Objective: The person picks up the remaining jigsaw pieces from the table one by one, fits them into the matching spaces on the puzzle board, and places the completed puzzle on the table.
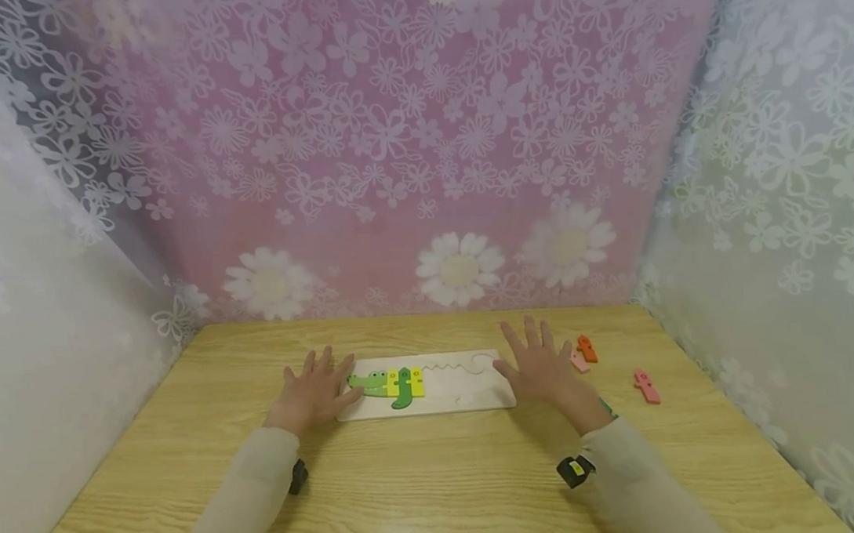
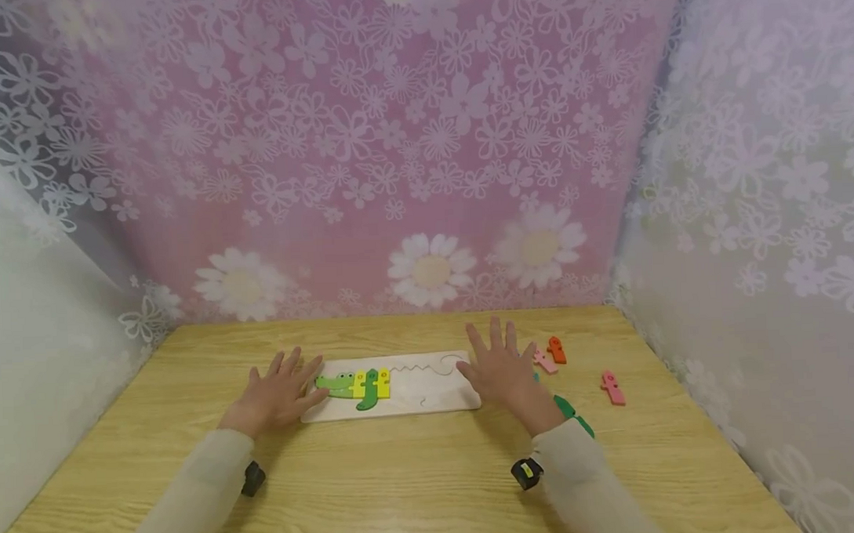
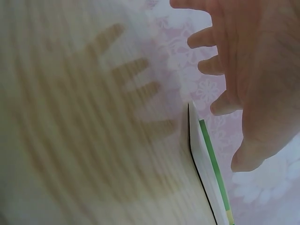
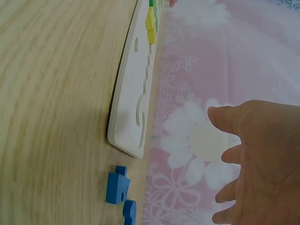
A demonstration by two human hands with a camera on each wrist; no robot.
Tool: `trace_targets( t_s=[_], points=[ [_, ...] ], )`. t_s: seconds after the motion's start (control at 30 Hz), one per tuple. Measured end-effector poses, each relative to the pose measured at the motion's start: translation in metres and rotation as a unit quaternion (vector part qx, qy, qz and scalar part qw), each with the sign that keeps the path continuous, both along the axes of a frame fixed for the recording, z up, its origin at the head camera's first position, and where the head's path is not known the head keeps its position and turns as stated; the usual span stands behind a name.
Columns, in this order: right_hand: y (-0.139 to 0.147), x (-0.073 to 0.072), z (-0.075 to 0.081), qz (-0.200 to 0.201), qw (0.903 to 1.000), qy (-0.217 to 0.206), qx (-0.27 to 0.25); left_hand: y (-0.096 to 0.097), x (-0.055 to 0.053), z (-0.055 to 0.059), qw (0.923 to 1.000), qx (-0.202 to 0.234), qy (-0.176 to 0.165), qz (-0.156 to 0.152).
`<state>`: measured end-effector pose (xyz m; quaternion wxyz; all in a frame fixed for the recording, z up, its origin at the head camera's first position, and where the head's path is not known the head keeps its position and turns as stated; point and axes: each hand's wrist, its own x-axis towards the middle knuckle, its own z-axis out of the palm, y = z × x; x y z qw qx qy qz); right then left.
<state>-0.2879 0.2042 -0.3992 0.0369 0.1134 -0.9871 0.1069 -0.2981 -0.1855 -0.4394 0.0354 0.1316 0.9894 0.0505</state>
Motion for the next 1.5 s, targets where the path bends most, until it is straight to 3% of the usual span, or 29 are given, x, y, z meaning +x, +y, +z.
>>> trace_targets(
  t_s=[0.17,0.43,0.7,0.9,1.17,1.5],
  points=[
    [0.016,-0.004,0.002,0.029,0.9995,0.009,-0.012,0.001,0.000,0.003,0.9998,0.001,-0.017,-0.007],
    [0.040,-0.010,0.011,0.037,0.9991,0.019,0.001,0.000,-0.003,0.003,0.9996,-0.012,-0.015,-0.020],
    [0.066,-0.025,0.013,0.068,0.9975,-0.016,0.013,-0.005,-0.003,0.004,0.9993,0.007,-0.032,-0.021],
    [0.081,-0.026,0.016,0.100,0.9946,-0.028,-0.004,-0.003,-0.004,0.003,0.9988,0.005,-0.044,-0.020],
    [0.112,-0.034,0.007,0.129,0.9915,-0.017,-0.003,-0.001,-0.004,0.001,0.9989,-0.012,-0.041,-0.020],
    [0.145,-0.044,-0.006,0.124,0.9922,0.000,0.017,-0.002,-0.006,0.001,0.9987,-0.022,-0.043,-0.014]
  ],
)
